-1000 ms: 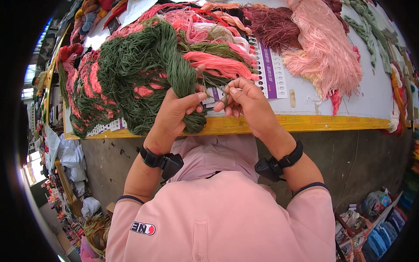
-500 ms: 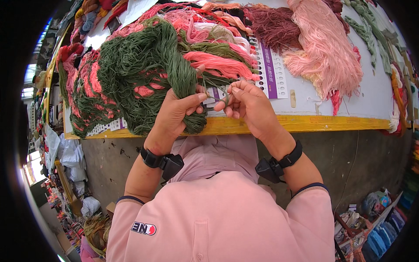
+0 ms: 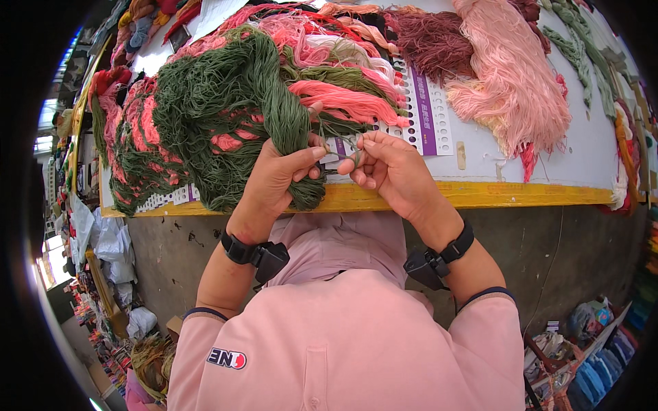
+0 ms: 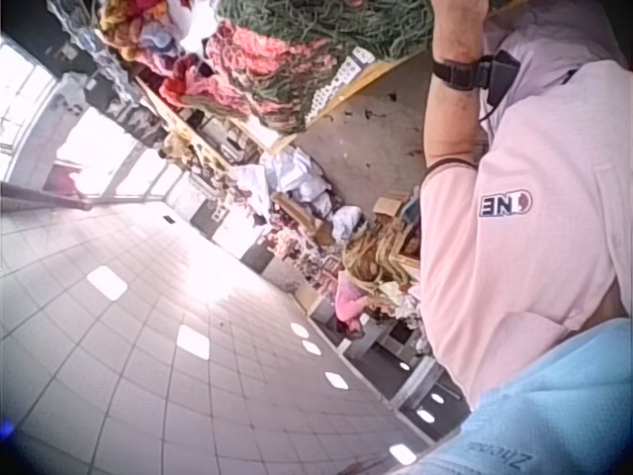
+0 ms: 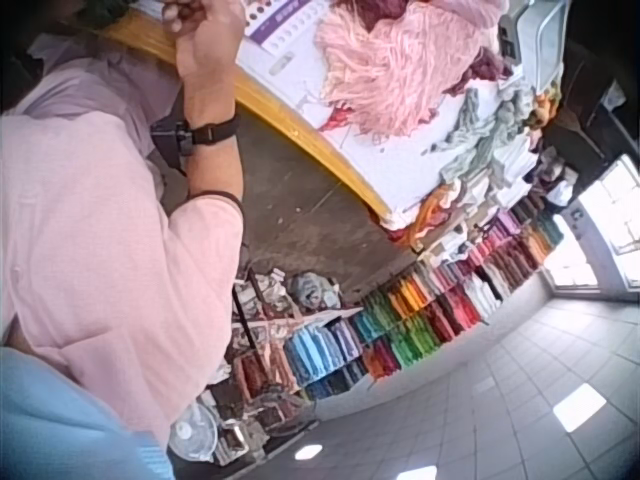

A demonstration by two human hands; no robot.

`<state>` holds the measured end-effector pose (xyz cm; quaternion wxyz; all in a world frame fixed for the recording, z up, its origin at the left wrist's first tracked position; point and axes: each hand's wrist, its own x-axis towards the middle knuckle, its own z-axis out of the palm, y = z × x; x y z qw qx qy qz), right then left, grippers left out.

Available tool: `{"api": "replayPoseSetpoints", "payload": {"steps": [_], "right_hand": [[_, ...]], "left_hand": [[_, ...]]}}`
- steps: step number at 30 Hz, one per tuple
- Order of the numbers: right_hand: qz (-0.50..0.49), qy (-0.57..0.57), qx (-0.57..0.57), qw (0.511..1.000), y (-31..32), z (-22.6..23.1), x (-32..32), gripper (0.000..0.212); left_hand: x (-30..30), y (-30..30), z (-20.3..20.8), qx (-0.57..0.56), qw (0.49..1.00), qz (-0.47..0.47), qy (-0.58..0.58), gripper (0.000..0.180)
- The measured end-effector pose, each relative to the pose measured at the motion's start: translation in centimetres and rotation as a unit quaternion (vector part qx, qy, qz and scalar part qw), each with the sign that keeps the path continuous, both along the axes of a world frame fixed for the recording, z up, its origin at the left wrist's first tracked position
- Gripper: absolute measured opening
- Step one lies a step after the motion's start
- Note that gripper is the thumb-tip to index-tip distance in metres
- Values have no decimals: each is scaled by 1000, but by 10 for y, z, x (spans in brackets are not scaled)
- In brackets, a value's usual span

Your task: The person picks up a bundle of green yarn, pulls out a single strand, and cuts it using shears. They then thread the strand through a hole in a paper card and tie it into a knot by hand, repeating the process several times.

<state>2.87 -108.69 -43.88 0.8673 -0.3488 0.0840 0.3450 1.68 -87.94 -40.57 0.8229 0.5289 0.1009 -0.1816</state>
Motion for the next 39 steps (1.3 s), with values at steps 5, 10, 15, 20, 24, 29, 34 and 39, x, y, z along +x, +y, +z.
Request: {"api": "replayPoseSetpoints", "payload": {"steps": [5, 10, 15, 20, 24, 29, 34, 39], "right_hand": [[1, 3, 12, 1000, 0, -1, 0, 12], [0, 0, 10, 1000, 0, 0, 0, 12], [3, -16, -3, 1000, 1, 1, -1, 12], [4, -29, -13, 1000, 2, 2, -1, 12], [5, -41, -15, 999, 1, 2, -1, 12], [-1, -40, -34, 999, 4, 6, -2, 13], [-1, -37, -26, 999, 3, 6, -2, 14], [22, -53, -121, 991, 5, 7, 0, 10]], "left_hand": [[0, -1, 2, -5, 1000, 2, 6, 66], [1, 1, 3, -9, 1000, -8, 7, 68], [-1, 1, 1, -9, 1000, -4, 4, 68], [-1, 1, 2, -1, 1000, -4, 0, 68], [0, 2, 3, 11, 1000, -8, -4, 67], [-1, 2, 1, 4, 1000, -5, -10, 66], [0, 2, 4, 17, 1000, -8, -11, 67], [0, 2, 5, 23, 999, -18, -13, 69]]}}
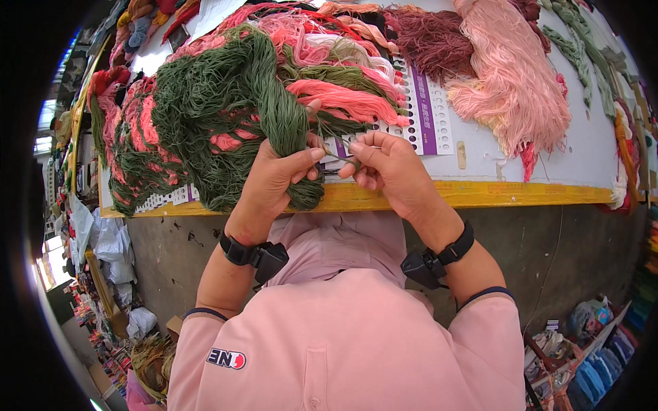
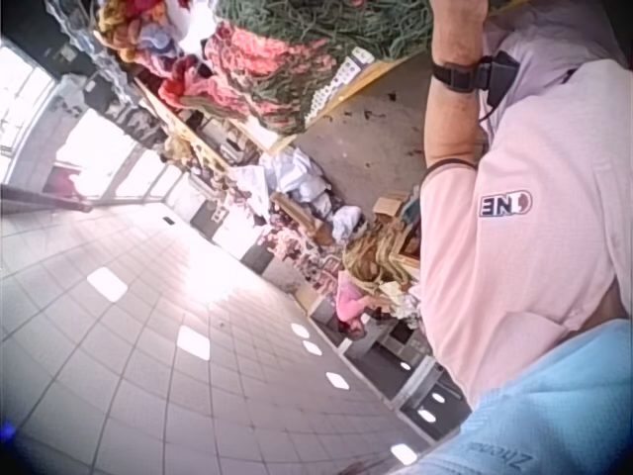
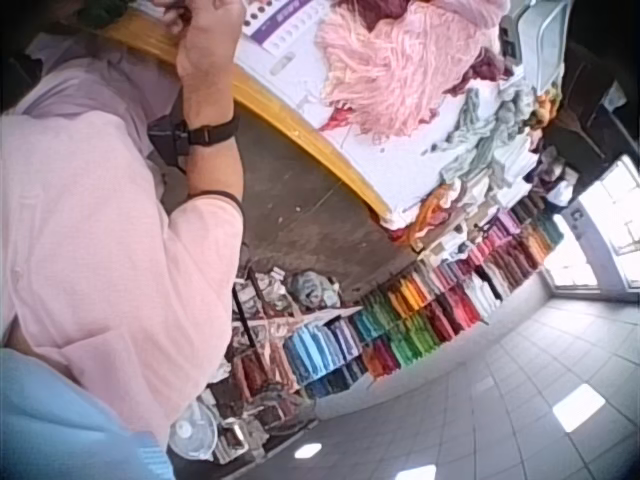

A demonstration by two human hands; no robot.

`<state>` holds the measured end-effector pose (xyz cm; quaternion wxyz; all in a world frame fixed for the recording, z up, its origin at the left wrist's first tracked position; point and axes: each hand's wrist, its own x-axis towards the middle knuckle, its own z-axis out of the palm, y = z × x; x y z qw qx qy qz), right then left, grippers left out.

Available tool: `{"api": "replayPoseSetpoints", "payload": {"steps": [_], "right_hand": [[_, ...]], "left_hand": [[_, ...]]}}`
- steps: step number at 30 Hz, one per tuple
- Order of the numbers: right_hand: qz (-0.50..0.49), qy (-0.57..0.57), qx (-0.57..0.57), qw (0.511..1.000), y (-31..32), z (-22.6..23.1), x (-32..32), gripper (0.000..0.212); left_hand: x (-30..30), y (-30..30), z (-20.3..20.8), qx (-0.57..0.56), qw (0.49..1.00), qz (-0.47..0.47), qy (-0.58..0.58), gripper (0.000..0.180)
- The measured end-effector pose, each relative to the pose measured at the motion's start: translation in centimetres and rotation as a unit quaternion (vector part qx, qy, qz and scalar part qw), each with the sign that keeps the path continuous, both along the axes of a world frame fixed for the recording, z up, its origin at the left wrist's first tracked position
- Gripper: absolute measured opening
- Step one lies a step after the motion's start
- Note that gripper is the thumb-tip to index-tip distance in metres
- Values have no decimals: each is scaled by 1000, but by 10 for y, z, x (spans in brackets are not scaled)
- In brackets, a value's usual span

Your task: The person picks up a bundle of green yarn, pulls out a single strand, and cuts it using shears. They then thread the strand through a hole in a paper card and tie it into a knot by hand, repeating the process several times.

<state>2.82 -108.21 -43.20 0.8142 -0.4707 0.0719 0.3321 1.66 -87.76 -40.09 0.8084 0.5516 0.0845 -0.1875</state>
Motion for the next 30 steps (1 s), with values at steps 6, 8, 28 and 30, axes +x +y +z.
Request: {"api": "replayPoseSetpoints", "payload": {"steps": [6, 8, 28, 30], "right_hand": [[-24, -11, 8, 1000, 1, 0, -2, 12], [-25, -10, 12, 1000, 2, 0, -2, 12], [29, -63, -32, 997, 7, 2, -4, 14], [23, -54, -18, 998, 7, 4, -4, 15]], "left_hand": [[0, 0, 0, 13, 1000, 0, 4, 69], [0, 0, 0, 14, 1000, -2, 4, 70], [0, -1, -6, -24, 999, 11, 19, 66], [0, -1, -6, -27, 999, 14, 21, 66]]}}
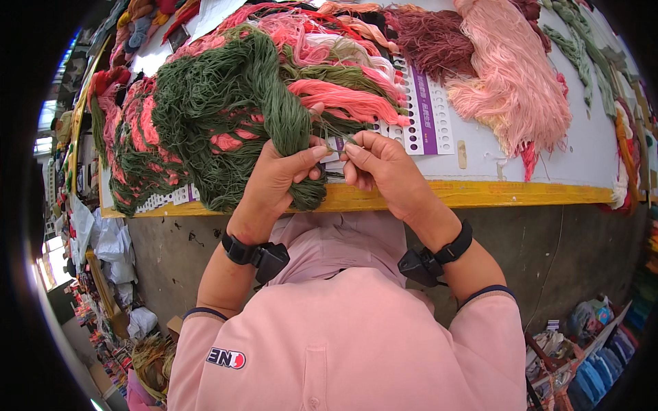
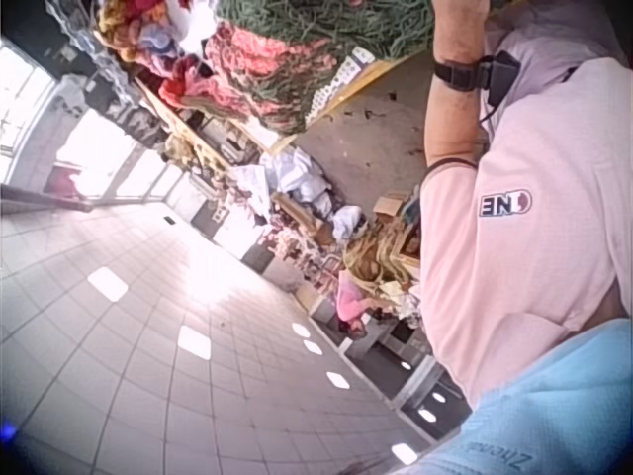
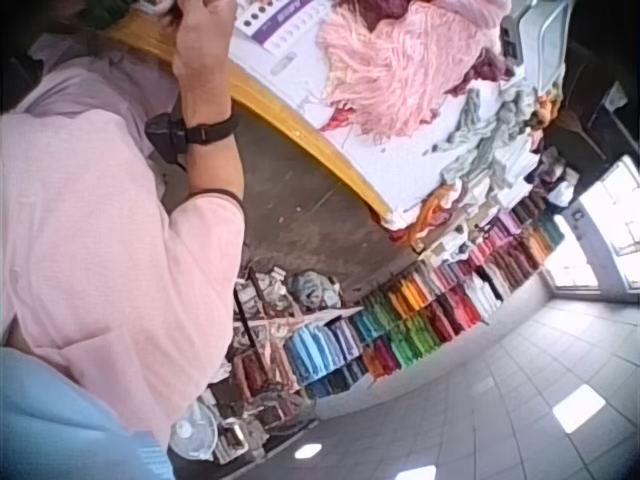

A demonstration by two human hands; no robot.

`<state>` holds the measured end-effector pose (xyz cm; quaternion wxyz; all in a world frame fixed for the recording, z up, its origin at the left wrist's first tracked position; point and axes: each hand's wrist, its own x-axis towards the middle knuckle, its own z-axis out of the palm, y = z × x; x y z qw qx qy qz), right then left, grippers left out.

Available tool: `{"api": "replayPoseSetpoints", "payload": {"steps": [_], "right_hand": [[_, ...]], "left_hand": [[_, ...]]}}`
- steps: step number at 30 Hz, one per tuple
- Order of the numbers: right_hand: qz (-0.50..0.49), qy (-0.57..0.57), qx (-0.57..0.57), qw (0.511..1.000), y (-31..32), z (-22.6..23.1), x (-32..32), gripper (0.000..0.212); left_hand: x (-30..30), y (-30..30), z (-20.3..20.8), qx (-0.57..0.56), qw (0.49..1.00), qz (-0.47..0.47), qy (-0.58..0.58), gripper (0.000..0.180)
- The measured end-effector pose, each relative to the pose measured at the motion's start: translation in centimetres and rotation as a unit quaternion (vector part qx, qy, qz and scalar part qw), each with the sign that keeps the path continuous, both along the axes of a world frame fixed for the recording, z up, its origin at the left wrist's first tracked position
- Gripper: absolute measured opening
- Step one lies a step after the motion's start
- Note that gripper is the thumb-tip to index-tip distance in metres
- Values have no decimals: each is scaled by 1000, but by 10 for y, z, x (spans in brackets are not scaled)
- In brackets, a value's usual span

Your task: The person picks up a bundle of green yarn, pulls out a single strand, and cuts it using shears. They then thread the strand through a hole in a paper card and tie it into a knot by hand, repeating the process several times.

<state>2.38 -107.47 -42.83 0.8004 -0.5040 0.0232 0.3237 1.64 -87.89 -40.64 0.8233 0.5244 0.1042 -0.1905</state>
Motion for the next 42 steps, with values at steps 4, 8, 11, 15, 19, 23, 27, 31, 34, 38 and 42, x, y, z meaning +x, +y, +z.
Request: {"api": "replayPoseSetpoints", "payload": {"steps": [4, 8, 11, 15, 19, 23, 27, 31, 34, 38, 42], "right_hand": [[3, 0, 6, 1000, -1, -1, 1, 15], [57, -60, -13, 996, -5, -3, 6, 17], [-28, -23, -6, 999, -2, 0, 6, 17], [-32, -67, -59, 995, 27, 5, -3, 14], [6, -154, -110, 982, 27, 1, 2, 13], [-14, -114, -43, 992, 27, 6, 1, 10], [-21, -107, -47, 993, 23, 7, -1, 8], [-43, -26, -21, 999, 14, 13, 2, 9], [-20, 51, 137, 989, -8, 9, 7, 12], [129, -185, -247, 942, -42, 14, 3, 18], [-44, -196, -94, 975, -64, 27, 2, 12]], "left_hand": [[1, 1, -3, 8, 1000, 1, -3, 58], [7, 11, -14, -96, 994, -13, 51, 50], [8, 4, -6, -227, 964, 33, 137, 46], [6, 5, -20, -251, 963, -1, 102, 46], [4, 3, -21, -234, 969, 0, 75, 46], [2, 7, -8, -235, 968, -3, 91, 43], [-1, 3, -6, -121, 992, 26, 31, 41], [1, 5, -2, -30, 999, 14, 15, 30], [6, 31, -3, -107, 990, -36, 81, 20], [25, 84, 21, -322, 941, 105, 14, 19], [45, 147, 29, -439, 889, 119, -58, 46]]}}
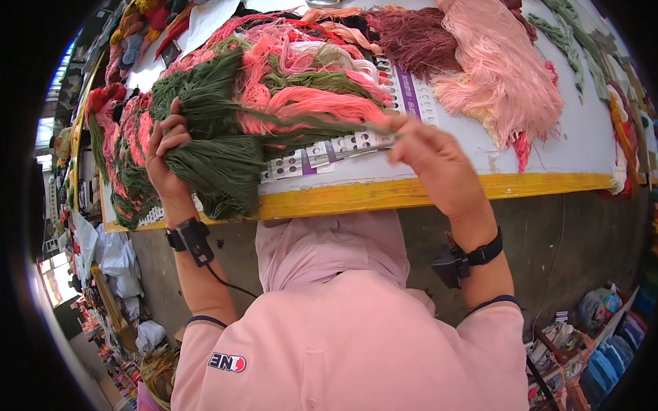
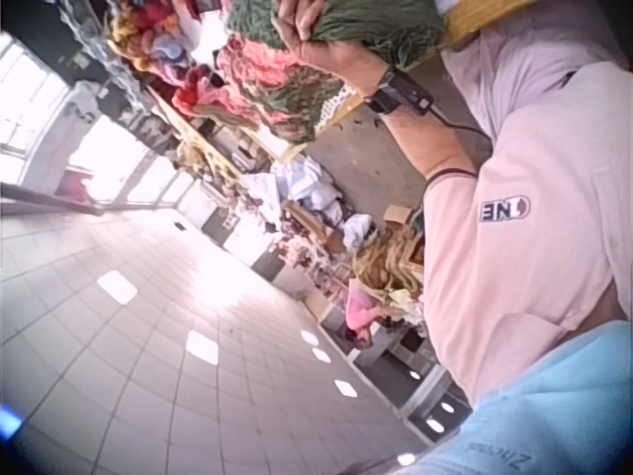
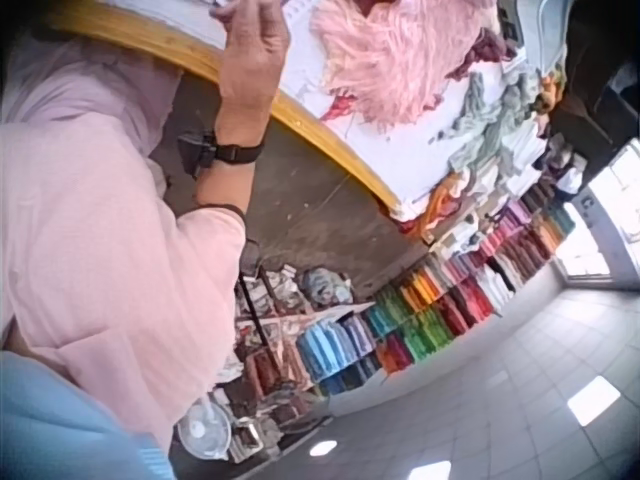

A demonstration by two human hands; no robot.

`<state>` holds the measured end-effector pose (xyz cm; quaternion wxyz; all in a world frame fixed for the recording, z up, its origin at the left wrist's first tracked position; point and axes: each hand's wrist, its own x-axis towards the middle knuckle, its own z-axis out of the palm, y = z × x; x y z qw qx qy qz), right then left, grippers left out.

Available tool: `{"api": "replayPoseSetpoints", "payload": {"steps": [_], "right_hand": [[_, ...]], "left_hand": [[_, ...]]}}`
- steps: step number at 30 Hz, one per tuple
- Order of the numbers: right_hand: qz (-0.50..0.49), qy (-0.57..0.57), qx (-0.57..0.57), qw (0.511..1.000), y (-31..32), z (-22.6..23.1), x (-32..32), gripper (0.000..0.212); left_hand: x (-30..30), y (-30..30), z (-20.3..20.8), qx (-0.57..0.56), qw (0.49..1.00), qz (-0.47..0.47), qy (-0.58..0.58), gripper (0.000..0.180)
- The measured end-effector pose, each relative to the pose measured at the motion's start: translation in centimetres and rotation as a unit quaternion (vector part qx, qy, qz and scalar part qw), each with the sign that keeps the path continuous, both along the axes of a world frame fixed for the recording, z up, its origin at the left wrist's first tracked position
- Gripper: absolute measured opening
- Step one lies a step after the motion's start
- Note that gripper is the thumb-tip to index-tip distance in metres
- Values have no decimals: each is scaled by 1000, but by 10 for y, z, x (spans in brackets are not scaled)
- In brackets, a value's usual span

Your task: The person picks up a bundle of green yarn, pulls out a single strand, and cuts it using shears. They then thread the strand through a hole in a paper card and tie it into a knot by hand, repeating the process several times.

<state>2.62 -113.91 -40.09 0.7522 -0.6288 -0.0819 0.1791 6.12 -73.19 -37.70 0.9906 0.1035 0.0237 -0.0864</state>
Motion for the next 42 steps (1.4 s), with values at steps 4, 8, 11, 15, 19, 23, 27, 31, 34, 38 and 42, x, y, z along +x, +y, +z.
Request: {"api": "replayPoseSetpoints", "payload": {"steps": [4, 8, 11, 15, 19, 23, 27, 31, 34, 38, 42], "right_hand": [[-225, 129, 500, 826, -21, 23, 5, 10], [-384, -62, 339, 857, -258, -2, 16, 25], [-580, -238, -33, 778, -222, 48, 5, 20], [-170, -182, -172, 953, -51, -6, 34, 11], [-20, -183, -203, 962, -7, -45, 51, 17], [-9, -143, -137, 980, -9, -58, 56, 16], [12, -105, -110, 988, -10, -54, 54, 15], [8, -162, -120, 979, -6, -57, 50, 15], [-30, -186, -164, 968, -4, -51, 48, 15], [-97, -206, -193, 954, -6, -51, 51, 14], [3, -174, -219, 960, -12, -38, 53, 12]], "left_hand": [[27, 106, -16, 234, 957, 158, 61, 36], [5, 282, 24, 145, 952, 265, 39, 14], [34, 172, 38, 309, 899, 306, 41, 12], [17, -66, 20, 464, 879, -54, 96, 15], [7, -184, -16, 486, 835, -241, 94, 15], [17, -204, -38, 506, 814, -245, 146, 14], [21, -209, -53, 640, 731, -232, 30, 11], [18, -219, -61, 678, 716, -157, 47, 13], [16, -224, -66, 815, 570, -98, -40, 18], [16, -220, -66, 806, 582, -104, -17, 21], [20, -212, -54, 699, 685, -201, 27, 12]]}}
